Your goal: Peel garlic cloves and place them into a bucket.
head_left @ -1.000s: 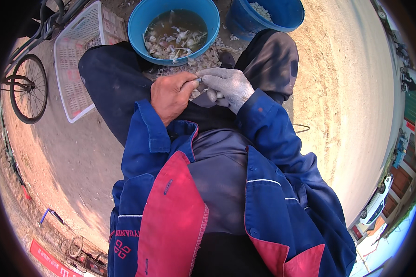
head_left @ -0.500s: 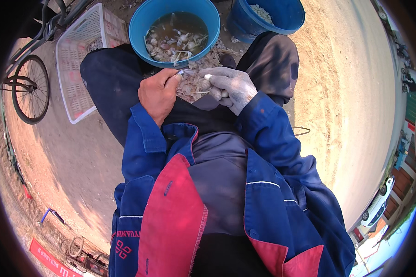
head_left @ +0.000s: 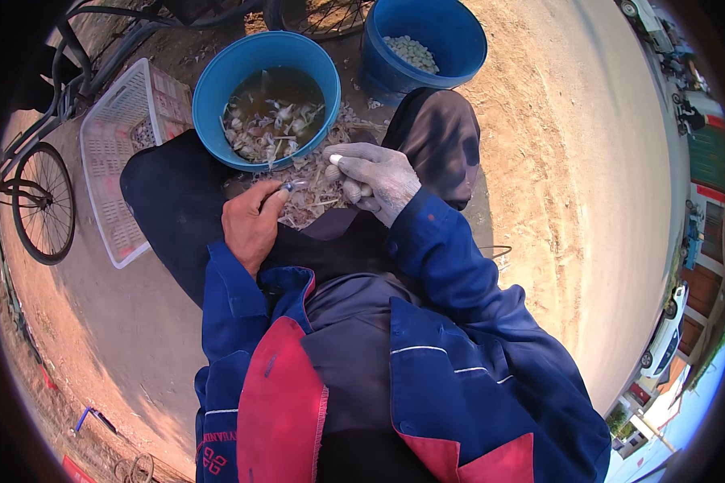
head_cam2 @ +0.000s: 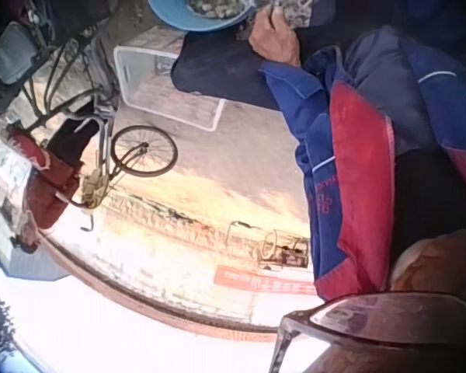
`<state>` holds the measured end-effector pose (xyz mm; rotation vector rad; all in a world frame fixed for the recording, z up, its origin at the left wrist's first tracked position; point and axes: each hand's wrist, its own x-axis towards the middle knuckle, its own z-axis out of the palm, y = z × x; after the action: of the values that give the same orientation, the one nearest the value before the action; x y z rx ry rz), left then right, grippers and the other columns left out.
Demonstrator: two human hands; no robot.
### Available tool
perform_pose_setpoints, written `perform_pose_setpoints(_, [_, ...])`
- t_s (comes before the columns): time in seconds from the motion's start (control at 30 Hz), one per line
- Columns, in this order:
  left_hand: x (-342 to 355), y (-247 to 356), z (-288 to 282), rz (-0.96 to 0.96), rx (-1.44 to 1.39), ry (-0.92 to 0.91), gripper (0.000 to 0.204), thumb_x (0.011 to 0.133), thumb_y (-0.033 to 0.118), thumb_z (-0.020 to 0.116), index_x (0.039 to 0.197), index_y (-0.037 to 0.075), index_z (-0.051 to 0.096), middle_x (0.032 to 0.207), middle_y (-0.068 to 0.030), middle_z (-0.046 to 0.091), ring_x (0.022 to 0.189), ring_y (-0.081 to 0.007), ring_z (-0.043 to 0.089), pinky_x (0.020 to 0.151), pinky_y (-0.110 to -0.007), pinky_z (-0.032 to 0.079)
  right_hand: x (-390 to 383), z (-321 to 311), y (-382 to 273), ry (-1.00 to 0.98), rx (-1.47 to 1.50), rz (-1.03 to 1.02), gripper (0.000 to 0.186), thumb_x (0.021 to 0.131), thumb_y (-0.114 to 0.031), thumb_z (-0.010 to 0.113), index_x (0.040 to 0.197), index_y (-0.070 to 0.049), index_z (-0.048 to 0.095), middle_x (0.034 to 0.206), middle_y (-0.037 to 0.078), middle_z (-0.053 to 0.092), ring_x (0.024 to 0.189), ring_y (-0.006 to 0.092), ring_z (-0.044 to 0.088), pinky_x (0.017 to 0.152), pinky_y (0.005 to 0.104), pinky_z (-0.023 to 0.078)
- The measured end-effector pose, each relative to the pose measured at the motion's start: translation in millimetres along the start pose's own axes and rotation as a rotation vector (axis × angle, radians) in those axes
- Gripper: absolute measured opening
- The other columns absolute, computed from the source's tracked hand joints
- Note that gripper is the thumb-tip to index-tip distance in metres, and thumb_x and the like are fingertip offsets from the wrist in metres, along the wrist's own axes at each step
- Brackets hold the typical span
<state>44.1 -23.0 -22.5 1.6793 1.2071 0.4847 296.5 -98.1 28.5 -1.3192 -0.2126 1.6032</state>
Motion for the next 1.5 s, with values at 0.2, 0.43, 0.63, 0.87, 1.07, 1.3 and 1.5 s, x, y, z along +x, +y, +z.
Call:
perform_pose_setpoints(0.2, [10.8,-1.7,5.8,-0.039,0.033,-0.055,0.023,0.102,0.018,0.078,0.117,0.002,0.083,0.08,-0.0124,0.077,0.074,-0.0207,0.076,0.073,-0.037,0.057,27.0,-36.8,-50.2,0.034,0.029,-0.087,0.035,0.112,-0.01,0.07,0.142,0.007,0.068,0.105,0.01,0.077,0.064,0.0032,0.056,0.049,0.0167,0.038])
perform_pose_setpoints(0.43, [24.2,-10.5,8.3,-0.098,0.047,-0.084,0.023,0.102,0.018,0.078,0.118,0.002,0.083,0.084,-0.0139,0.078,0.078,-0.0232,0.076,0.076,-0.038,0.058,81.2,-99.8,-130.9,0.085,0.0,-0.305,0.032,0.111,-0.012,0.074,0.137,0.006,0.07,0.108,0.013,0.079,0.066,0.0041,0.059,0.049,0.0178,0.039])
perform_pose_setpoints(0.63, [34.5,-16.8,10.7,-0.136,0.049,-0.093,0.024,0.101,0.019,0.078,0.118,0.002,0.083,0.088,-0.0162,0.08,0.081,-0.0267,0.079,0.079,-0.04,0.059,162.5,-170.8,-193.1,0.328,-0.173,-0.391,0.033,0.113,-0.021,0.074,0.137,0.0,0.069,0.111,0.013,0.079,0.068,0.0064,0.058,0.049,0.0199,0.039])
perform_pose_setpoints(0.87, [42.5,-20.2,11.1,-0.16,0.064,-0.091,0.027,0.1,0.021,0.079,0.119,0.002,0.083,0.092,-0.019,0.082,0.089,-0.0317,0.082,0.083,-0.042,0.06,194.9,-195.8,-211.0,0.383,-0.195,-0.289,0.04,0.117,-0.031,0.068,0.141,0.001,0.066,0.115,0.013,0.076,0.068,0.0067,0.054,0.049,0.0209,0.038])
perform_pose_setpoints(1.07, [44.6,-12.4,12.5,-0.142,0.09,-0.104,0.029,0.099,0.022,0.078,0.119,0.001,0.083,0.096,-0.021,0.082,0.09,-0.0354,0.082,0.084,-0.042,0.061,188.3,-176.4,-203.6,0.287,-0.178,-0.159,0.05,0.117,-0.039,0.066,0.143,0.004,0.065,0.114,0.012,0.075,0.07,0.0056,0.053,0.048,0.0208,0.036])
perform_pose_setpoints(1.3, [34.8,5.8,4.7,-0.088,0.078,-0.097,0.029,0.099,0.02,0.078,0.12,0.0,0.082,0.098,-0.0215,0.083,0.091,-0.0324,0.083,0.084,-0.041,0.061,142.4,-123.4,-177.4,0.114,-0.112,-0.098,0.037,0.115,-0.025,0.064,0.135,0.007,0.065,0.113,0.019,0.076,0.071,0.009,0.056,0.048,0.0212,0.038])
perform_pose_setpoints(1.5, [13.3,36.8,-18.8,-0.088,-0.296,-0.159,0.028,0.1,0.015,0.079,0.121,-0.003,0.082,0.095,-0.017,0.084,0.086,-0.0241,0.081,0.08,-0.037,0.061,85.9,-56.6,-140.8,-0.036,-0.317,-0.09,0.034,0.116,-0.025,0.065,0.135,0.004,0.07,0.109,0.011,0.078,0.068,0.0035,0.057,0.048,0.0172,0.038])
